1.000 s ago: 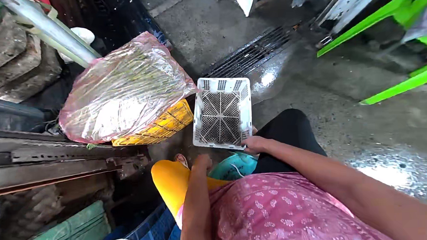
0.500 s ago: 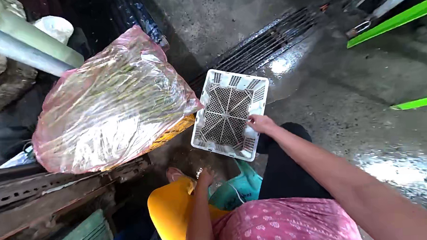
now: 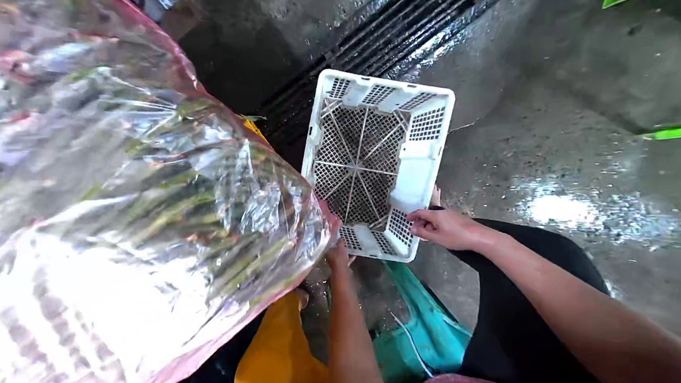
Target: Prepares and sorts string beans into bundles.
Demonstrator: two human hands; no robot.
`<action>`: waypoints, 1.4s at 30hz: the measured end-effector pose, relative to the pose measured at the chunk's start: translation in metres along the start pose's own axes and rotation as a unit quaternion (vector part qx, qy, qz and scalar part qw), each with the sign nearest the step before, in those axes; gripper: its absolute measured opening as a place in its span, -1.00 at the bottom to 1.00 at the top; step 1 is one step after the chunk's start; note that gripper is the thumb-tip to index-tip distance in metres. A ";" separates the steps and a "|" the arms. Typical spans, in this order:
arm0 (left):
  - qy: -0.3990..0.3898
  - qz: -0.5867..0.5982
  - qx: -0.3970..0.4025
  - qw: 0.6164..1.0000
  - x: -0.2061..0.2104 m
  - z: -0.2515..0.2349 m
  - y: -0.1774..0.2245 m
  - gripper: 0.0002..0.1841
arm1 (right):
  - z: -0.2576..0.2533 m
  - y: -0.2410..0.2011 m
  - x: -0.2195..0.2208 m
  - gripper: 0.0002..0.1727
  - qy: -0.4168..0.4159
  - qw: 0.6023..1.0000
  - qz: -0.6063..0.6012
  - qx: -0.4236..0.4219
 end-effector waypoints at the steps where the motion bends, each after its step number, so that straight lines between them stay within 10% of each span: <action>1: 0.004 -0.014 0.004 1.000 -0.006 -0.002 -0.002 -0.45 | -0.001 0.001 0.000 -0.49 0.003 1.000 -0.008 0.004; 8: -0.019 -0.142 -0.011 0.990 -0.030 0.109 0.062 -0.51 | 0.005 -0.004 0.021 -0.48 -0.028 0.999 -0.035 0.013; 11: -0.040 -0.165 0.116 0.979 -0.058 0.064 0.042 -0.53 | 0.006 -0.012 0.014 -0.48 -0.009 0.999 -0.034 -0.004; 22: -0.025 -0.274 0.161 0.948 -0.107 0.077 0.052 -0.46 | 0.010 -0.002 0.027 -0.46 0.011 0.999 0.042 -0.029; 30: 0.146 -0.351 0.149 0.913 -0.219 0.023 0.061 -0.40 | 0.007 0.002 0.033 -0.49 0.028 0.998 0.052 -0.022; 36: 0.182 -0.339 0.115 0.916 -0.221 -0.008 0.046 -0.05 | -0.002 -0.006 0.025 -0.49 0.042 0.998 0.056 -0.006; 42: 0.121 -0.399 0.128 0.900 -0.206 0.042 0.033 -0.33 | -0.007 -0.012 0.020 -0.53 0.057 0.997 0.044 0.002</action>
Point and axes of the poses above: each hand's wrist, its own z-axis away from the middle knuckle, its own x-axis out of the palm, y = z × x, the point moved 5 cm from there along -z, towards the middle knuckle, and after that the axes turned 11 degrees about z, right-handed, at the moved point
